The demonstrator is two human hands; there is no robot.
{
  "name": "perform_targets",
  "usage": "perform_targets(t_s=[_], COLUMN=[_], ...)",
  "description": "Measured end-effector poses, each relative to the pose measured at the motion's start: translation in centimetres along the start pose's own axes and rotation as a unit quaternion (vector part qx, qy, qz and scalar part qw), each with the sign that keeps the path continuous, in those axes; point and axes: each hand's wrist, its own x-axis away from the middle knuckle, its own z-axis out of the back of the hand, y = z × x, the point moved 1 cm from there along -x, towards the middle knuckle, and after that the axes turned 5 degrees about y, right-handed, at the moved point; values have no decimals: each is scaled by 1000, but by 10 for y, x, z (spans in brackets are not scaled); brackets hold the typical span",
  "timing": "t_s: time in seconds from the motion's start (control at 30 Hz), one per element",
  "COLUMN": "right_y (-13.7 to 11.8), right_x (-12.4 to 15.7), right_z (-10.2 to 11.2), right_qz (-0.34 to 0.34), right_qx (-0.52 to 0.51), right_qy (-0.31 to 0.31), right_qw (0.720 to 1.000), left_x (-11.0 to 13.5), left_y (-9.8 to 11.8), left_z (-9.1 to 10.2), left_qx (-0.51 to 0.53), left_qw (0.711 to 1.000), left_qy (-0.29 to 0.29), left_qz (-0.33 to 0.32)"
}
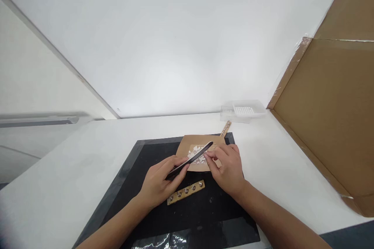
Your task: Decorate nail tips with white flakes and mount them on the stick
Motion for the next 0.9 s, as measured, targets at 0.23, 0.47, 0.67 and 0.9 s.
perform_targets(t_s=[0.23,0.47,0.67,0.9], right_y=[2,0,0,1], right_x=[-1,2,1,0], right_z=[0,-4,-2,0], right_qz=[-14,5,-3,-12], right_qx=[5,-5,13,6], right_qy=[14,-7,18,0], right_qw=[1000,1000,1000,1000], left_x=[0,1,0,-4], left_y=[-1,-1,0,-10], left_z=[0,-1,-2,6], left_qx=[-4,4,-6,-105], left_qw=[1000,1000,1000,993], left_qy=[-6,-3,-9,8], left_qz=[-4,-5,-7,58])
